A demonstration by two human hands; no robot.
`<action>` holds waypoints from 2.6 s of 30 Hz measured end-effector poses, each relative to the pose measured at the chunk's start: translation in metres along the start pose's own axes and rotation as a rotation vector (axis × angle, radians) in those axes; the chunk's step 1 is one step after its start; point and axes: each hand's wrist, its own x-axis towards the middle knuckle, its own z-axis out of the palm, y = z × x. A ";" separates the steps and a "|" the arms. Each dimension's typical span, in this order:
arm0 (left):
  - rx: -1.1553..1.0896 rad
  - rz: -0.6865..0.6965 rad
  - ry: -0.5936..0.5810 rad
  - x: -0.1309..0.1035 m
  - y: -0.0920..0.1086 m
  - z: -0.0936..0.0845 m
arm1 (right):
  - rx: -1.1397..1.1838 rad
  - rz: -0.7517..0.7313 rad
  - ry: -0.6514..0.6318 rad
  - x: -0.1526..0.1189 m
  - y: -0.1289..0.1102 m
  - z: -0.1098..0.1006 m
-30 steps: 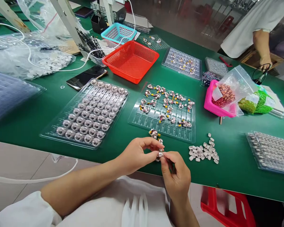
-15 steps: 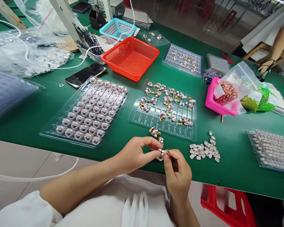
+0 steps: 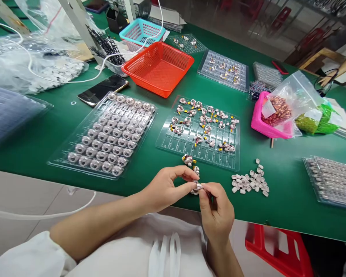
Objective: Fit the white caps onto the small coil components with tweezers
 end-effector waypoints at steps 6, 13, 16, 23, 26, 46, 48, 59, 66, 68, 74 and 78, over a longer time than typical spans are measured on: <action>0.031 0.062 0.116 -0.003 0.000 0.009 | -0.023 -0.036 0.014 -0.002 0.001 0.006; -0.064 0.116 0.109 -0.005 -0.006 0.010 | -0.020 0.046 0.106 -0.006 0.003 0.009; -0.113 0.063 0.103 -0.002 -0.007 0.007 | -0.006 0.037 0.121 -0.007 0.004 0.009; -0.278 -0.102 -0.012 0.005 -0.007 0.002 | 0.024 0.052 0.116 -0.007 0.005 0.009; -0.245 -0.107 -0.010 0.005 -0.007 0.001 | 0.024 0.050 0.117 -0.007 0.005 0.010; 0.016 0.020 -0.024 0.001 0.001 -0.004 | 0.020 0.059 0.063 -0.005 0.004 0.006; -0.017 0.041 -0.002 0.000 -0.001 -0.003 | 0.011 0.056 0.065 -0.004 0.004 0.006; -0.103 0.147 0.053 -0.003 -0.008 0.003 | -0.033 0.049 0.084 -0.004 0.004 0.007; -0.090 0.078 0.033 -0.003 -0.008 0.003 | 0.077 0.145 0.084 -0.006 0.005 0.010; -0.079 0.069 0.031 -0.003 -0.008 0.003 | 0.106 0.160 0.082 -0.006 0.005 0.011; -0.027 0.086 0.078 -0.003 -0.007 0.006 | 0.115 0.146 0.070 -0.006 0.006 0.012; -0.002 0.086 0.137 -0.002 -0.006 0.011 | 0.003 0.024 0.093 -0.009 0.009 0.015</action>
